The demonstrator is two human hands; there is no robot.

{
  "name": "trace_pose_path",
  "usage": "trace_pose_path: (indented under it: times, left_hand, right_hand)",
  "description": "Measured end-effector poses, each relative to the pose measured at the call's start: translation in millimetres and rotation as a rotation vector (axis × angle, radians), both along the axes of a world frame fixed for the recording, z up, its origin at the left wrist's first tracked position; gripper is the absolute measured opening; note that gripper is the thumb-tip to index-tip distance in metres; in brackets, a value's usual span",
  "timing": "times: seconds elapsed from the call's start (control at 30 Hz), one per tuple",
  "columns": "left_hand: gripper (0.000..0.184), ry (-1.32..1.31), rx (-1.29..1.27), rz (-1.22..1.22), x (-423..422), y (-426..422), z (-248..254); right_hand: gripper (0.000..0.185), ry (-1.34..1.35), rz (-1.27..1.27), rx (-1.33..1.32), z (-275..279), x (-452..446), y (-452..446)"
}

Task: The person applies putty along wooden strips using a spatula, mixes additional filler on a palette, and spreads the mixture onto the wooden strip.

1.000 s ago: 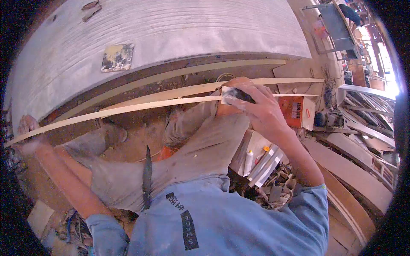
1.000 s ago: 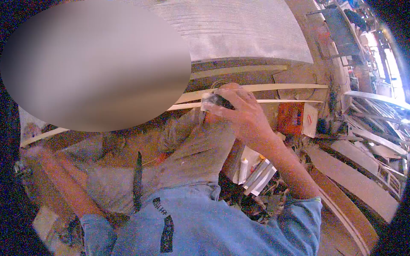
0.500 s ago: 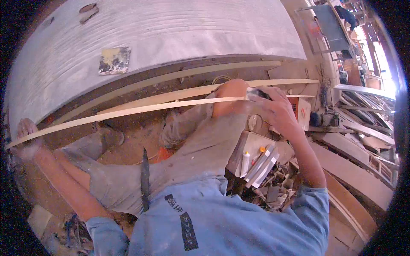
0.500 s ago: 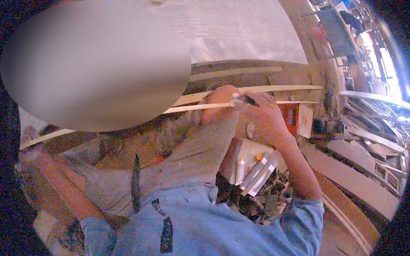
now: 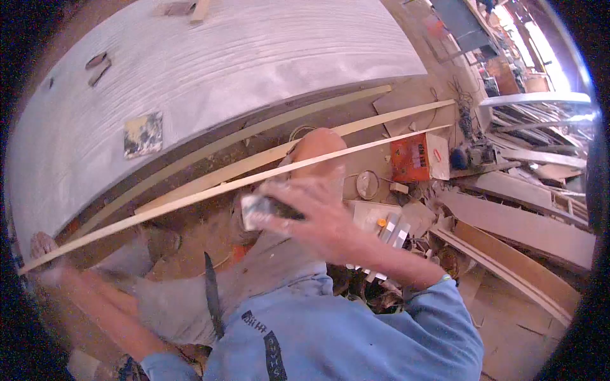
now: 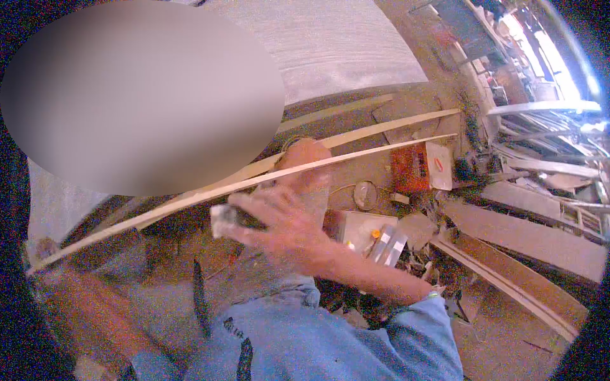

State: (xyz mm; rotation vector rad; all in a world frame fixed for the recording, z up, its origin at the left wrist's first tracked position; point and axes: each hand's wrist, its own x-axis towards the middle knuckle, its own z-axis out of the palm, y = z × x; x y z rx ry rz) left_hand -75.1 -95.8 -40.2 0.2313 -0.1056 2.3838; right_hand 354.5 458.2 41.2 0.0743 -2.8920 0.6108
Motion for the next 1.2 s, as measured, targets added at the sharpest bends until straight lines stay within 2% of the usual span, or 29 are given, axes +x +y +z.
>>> trace_pose_path:
  times: [0.03,0.07,0.13,0.17,0.23,0.27,0.33,0.4,0.47,0.57,0.67,0.73,0.9,1.13,1.2]
  left_hand:
    - [0.024,0.464,-0.418,0.433,1.9,3.6,-1.0]
    - [0.03,0.236,-0.669,0.824,2.1,5.4,-0.3]
    - [0.036,-0.016,-0.904,1.208,1.5,11.0,1.0]
    - [0.043,-0.039,-0.892,1.21,5.5,14.0,3.2]
    - [0.056,-0.013,-0.881,1.198,0.0,-0.6,-6.0]
    - [0.064,0.019,-0.86,1.176,-6.0,-13.1,-13.5]
    - [0.08,0.101,-0.791,1.116,-23.9,-42.0,-30.7]
    - [0.096,0.186,-0.677,1.05,-41.3,-71.3,-47.3]
    - [0.106,0.162,-0.861,1.127,-36.5,-66.7,-36.3]
    - [0.106,0.125,-0.88,1.125,-26.5,-57.5,-23.7]
    - [0.103,0.111,-0.894,1.14,-22.0,-51.9,-16.3]
    - [0.1,0.138,-0.89,1.129,-22.9,-53.7,-10.1]
    - [0.094,0.176,-0.905,1.098,-25.2,-41.0,0.1]
    - [0.085,0.244,-0.995,1.038,11.2,11.1,23.8]
    - [0.083,0.263,-1.049,1.017,31.2,37.0,35.7]
  right_hand:
    - [0.042,0.034,0.02,-0.157,-5.1,3.2,-5.2]
    - [0.042,0.04,0.012,-0.156,-9.0,7.5,-8.1]
    - [0.043,-0.161,-0.043,-0.3,-19.5,15.3,-12.1]
    - [0.043,-0.156,-0.044,-0.3,-32.2,23.4,-12.2]
    - [0.034,-0.07,-0.21,-0.471,-59.3,37.8,-8.5]
    - [0.034,-0.07,-0.21,-0.473,-55.8,42.0,-4.8]
    - [0.028,-0.04,-0.438,-0.472,-45.6,54.0,5.2]
    - [0.026,-0.011,-0.51,-0.461,-43.6,59.7,12.7]
    - [0.025,0.02,-0.572,-0.453,-42.9,64.7,18.4]
    - [0.025,-0.04,-0.714,-0.528,-48.0,70.9,23.7]
    - [0.023,0.029,-0.846,-0.518,-51.4,76.7,23.0]
    - [0.022,0.224,-0.916,-0.477,-47.2,79.6,20.3]
    - [0.018,0.29,-0.998,-0.577,-41.1,80.2,39.6]
    - [0.015,0.304,-1.055,-0.947,-55.7,62.3,56.9]
    - [0.015,0.24,-1.168,-1.402,-57.8,50.5,52.7]
